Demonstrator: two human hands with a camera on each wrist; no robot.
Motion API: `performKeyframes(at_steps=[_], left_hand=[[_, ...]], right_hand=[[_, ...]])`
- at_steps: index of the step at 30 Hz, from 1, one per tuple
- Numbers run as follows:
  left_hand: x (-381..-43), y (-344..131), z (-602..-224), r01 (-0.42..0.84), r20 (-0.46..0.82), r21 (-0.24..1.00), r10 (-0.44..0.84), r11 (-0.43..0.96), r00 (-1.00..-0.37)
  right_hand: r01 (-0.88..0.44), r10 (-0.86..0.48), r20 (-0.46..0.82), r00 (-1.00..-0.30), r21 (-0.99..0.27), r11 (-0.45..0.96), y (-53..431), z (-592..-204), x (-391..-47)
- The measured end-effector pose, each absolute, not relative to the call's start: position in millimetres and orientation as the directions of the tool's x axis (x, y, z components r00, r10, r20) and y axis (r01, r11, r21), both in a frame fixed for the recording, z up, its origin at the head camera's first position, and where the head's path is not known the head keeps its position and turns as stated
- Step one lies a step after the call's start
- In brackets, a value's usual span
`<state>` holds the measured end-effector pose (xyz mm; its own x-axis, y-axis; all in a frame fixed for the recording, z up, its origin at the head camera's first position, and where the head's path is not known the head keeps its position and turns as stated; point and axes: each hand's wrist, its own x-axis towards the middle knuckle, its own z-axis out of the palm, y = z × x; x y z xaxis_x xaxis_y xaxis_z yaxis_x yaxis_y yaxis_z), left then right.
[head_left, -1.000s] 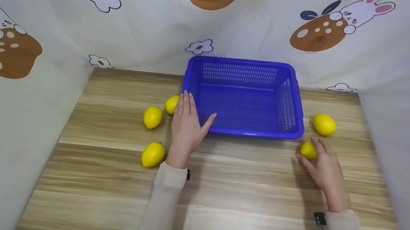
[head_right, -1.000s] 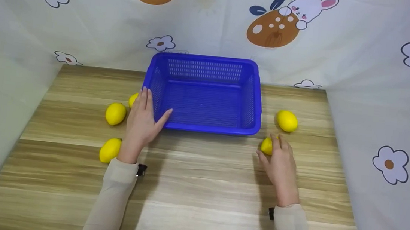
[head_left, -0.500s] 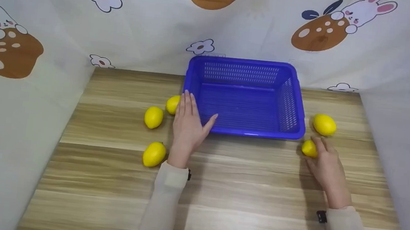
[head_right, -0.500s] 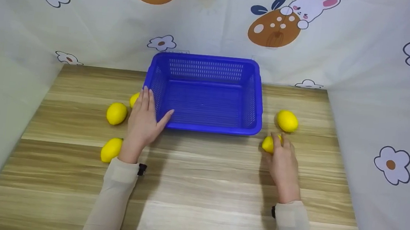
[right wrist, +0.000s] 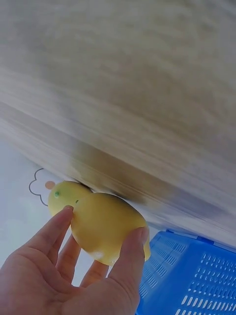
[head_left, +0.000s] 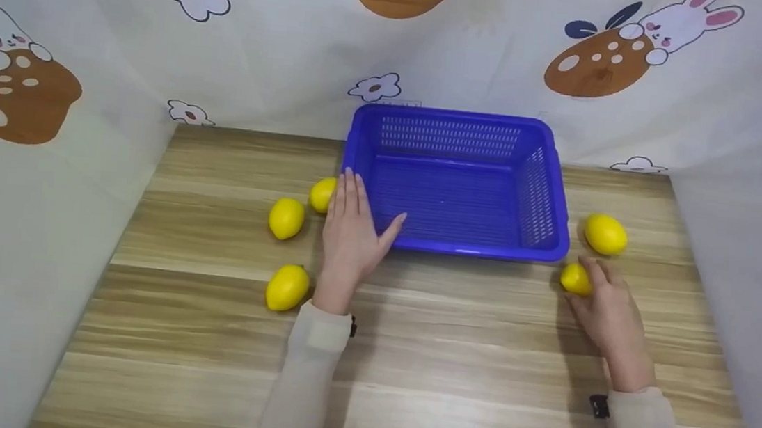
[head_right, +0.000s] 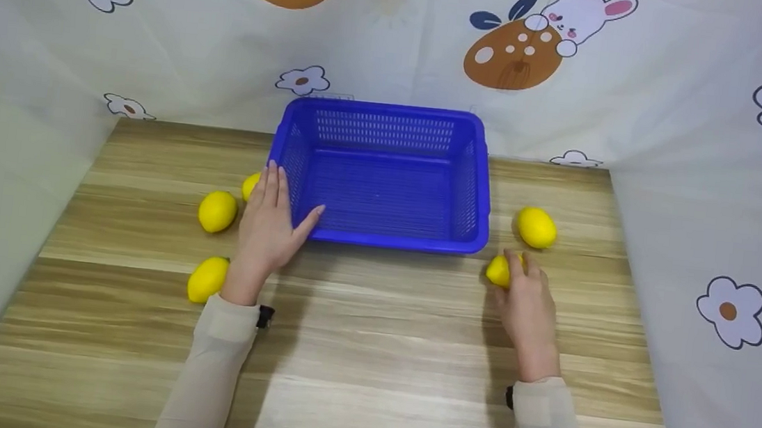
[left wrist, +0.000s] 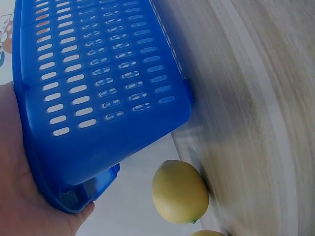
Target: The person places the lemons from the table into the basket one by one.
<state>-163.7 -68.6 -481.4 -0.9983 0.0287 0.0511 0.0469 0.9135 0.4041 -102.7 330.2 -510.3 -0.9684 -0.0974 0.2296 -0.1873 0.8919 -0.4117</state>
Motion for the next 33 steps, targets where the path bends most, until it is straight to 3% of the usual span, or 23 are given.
performKeyframes(at_steps=[10,21,33], left_hand=[[-162,-69,-482,0.066,0.086,0.418,0.033,0.906,-0.996],[-163,-70,-482,0.067,0.081,0.416,0.037,0.907,-0.996],[-162,-70,-482,0.069,0.083,0.415,0.038,0.907,-0.996]], right_hand=[[-0.173,-0.081,0.218,-0.973,-0.443,0.880,329,-503,-103],[-0.057,-0.019,0.075,-0.997,-0.544,0.837,331,-496,-102],[-0.024,0.026,0.081,-0.996,-0.567,0.823,329,-488,-101]])
